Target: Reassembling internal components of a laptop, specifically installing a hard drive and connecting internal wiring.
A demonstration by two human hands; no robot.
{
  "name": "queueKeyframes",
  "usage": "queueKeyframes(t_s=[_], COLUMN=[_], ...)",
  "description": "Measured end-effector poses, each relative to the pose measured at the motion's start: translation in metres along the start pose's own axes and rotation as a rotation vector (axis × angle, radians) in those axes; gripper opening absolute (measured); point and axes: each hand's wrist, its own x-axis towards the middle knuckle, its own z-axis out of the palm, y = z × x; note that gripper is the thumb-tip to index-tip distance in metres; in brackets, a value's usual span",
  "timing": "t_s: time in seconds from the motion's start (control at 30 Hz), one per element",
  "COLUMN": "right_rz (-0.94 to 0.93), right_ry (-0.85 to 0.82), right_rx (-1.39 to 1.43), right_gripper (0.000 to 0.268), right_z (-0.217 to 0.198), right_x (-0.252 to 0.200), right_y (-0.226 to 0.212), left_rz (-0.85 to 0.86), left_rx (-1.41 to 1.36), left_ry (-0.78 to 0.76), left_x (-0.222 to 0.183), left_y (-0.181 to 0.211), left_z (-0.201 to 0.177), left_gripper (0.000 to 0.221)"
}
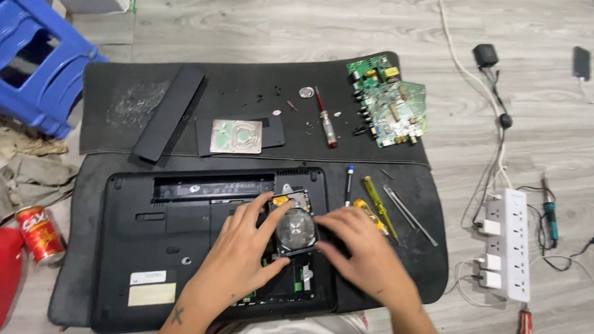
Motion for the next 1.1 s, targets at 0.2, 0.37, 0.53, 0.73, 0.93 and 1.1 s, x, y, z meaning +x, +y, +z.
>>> queueKeyframes(t_s=[0.2, 0.37, 0.53, 0.73, 0.93, 1.1], right_rz=[-0.055, 0.004, -0.037, -0.049, -0.143, -0.101], right_ry=[0.060, -0.027, -0.125, -0.226, -0.239, -0.266], right_rx=[-0.214, -0.293, -0.408, -0.488, -0.542, -0.402], right_gripper=[0.016, 0.020, 0.030, 0.041, 0.032, 0.018], right_z=[-0.036, -0.038, -0.006, 0.011, 0.010, 0.006], right_x=[0.043, 0.124, 0.200, 0.235, 0.238, 0.243], right_y=[0.043, 0.086, 0.139, 0.168, 0.173, 0.180], left_rz=[-0.030, -0.009, 0.012, 0.020, 0.044, 0.049], left_rx=[-0.042, -0.029, -0.042, -0.059, -0.030, -0.039], left_ry=[-0.022, 0.019, 0.044, 0.046, 0.071, 0.090], left_x=[-0.002, -0.004, -0.005, -0.006, -0.007, -0.007], left_y=[-0.001, -0.002, -0.005, -0.007, -0.008, -0.008], left_z=[0.002, 0.006, 0.009, 0.008, 0.012, 0.011], left_gripper=[0.084, 0.082, 0.081, 0.081, 0.080, 0.079])
